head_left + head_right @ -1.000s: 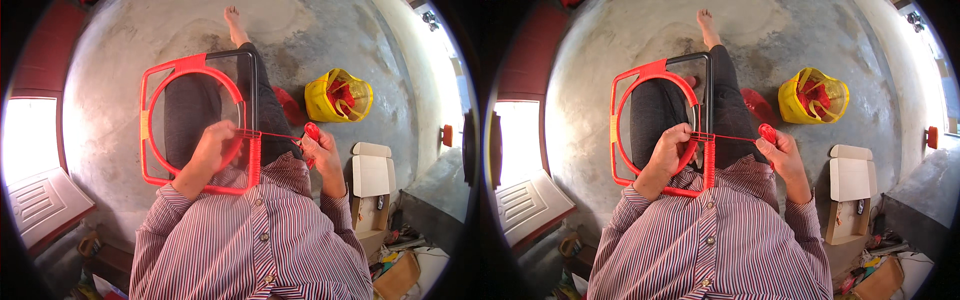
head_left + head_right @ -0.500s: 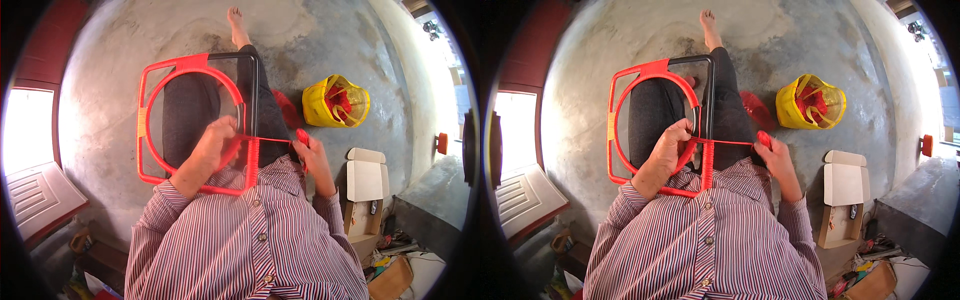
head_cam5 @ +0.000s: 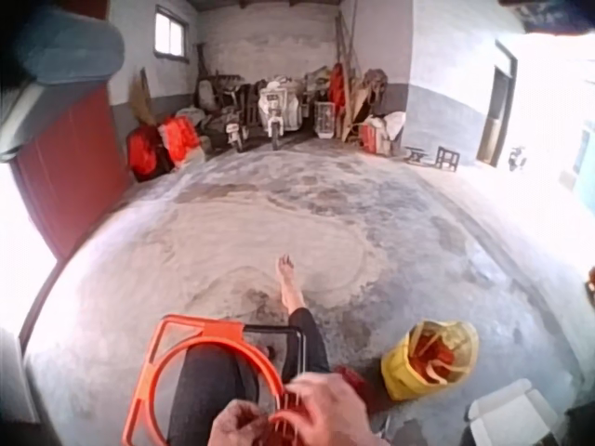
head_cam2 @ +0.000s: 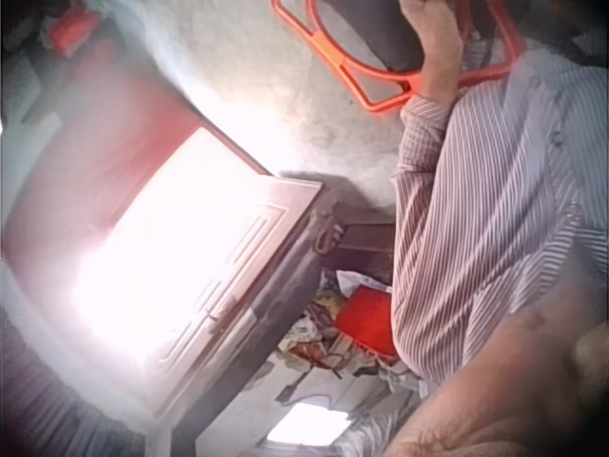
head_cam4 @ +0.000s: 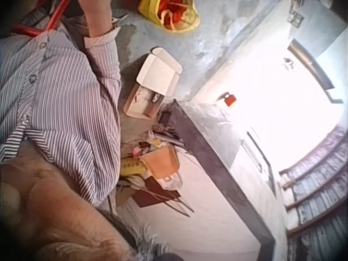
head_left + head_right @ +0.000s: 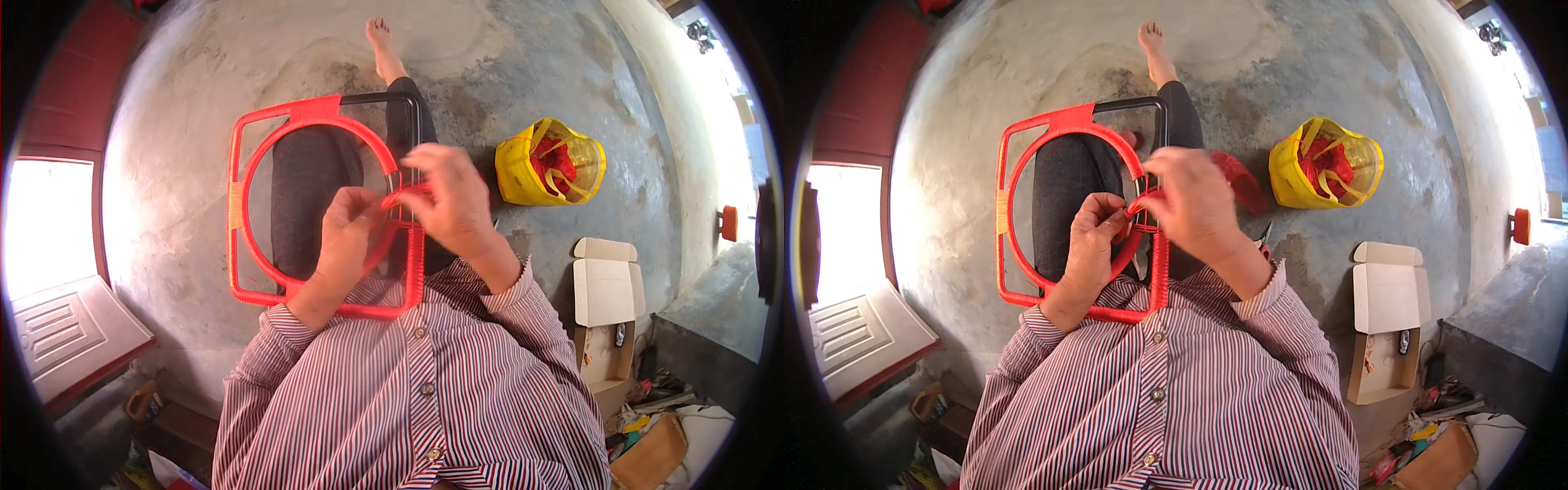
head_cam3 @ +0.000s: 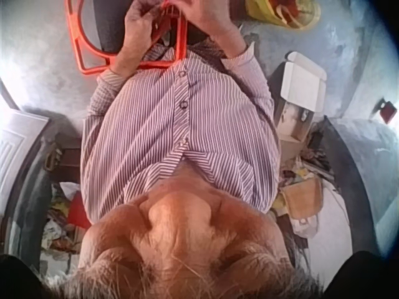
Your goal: The person is weaving or wrapping red plastic strips around a black chair frame.
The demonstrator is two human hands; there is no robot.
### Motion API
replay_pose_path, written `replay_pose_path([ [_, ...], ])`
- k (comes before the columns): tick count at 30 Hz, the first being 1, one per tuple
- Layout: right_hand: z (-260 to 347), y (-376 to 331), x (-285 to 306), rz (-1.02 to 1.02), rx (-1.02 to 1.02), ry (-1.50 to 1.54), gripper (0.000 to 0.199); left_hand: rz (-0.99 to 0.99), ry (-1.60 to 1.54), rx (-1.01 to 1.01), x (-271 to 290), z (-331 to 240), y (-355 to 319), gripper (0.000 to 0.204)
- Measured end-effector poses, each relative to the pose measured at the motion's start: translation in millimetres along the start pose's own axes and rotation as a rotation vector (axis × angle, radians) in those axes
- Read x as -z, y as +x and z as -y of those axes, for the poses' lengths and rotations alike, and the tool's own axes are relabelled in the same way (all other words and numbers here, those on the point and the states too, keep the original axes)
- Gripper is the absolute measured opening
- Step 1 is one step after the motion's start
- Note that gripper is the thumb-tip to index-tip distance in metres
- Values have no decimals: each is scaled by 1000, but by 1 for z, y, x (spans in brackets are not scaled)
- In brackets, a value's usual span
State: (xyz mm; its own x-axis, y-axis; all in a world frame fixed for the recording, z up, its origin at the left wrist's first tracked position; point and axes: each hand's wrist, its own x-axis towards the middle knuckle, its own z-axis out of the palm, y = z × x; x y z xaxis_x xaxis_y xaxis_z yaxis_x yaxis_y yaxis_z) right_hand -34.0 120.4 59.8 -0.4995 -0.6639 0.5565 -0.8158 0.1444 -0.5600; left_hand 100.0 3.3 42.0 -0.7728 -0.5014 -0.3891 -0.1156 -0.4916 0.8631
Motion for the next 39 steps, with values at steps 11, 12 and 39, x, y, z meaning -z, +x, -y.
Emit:
replay_pose_path([
  [11,-21,-60,-10,347,-378,294,10,94,-114,344,9,6,11,24],
  [12,-24,-59,-3,352,-373,296,10,119,-101,330,13,10,12,24],
  [39,6,-40,40,232,-946,1104,15,245,-55,212,21,10,2,17],
])
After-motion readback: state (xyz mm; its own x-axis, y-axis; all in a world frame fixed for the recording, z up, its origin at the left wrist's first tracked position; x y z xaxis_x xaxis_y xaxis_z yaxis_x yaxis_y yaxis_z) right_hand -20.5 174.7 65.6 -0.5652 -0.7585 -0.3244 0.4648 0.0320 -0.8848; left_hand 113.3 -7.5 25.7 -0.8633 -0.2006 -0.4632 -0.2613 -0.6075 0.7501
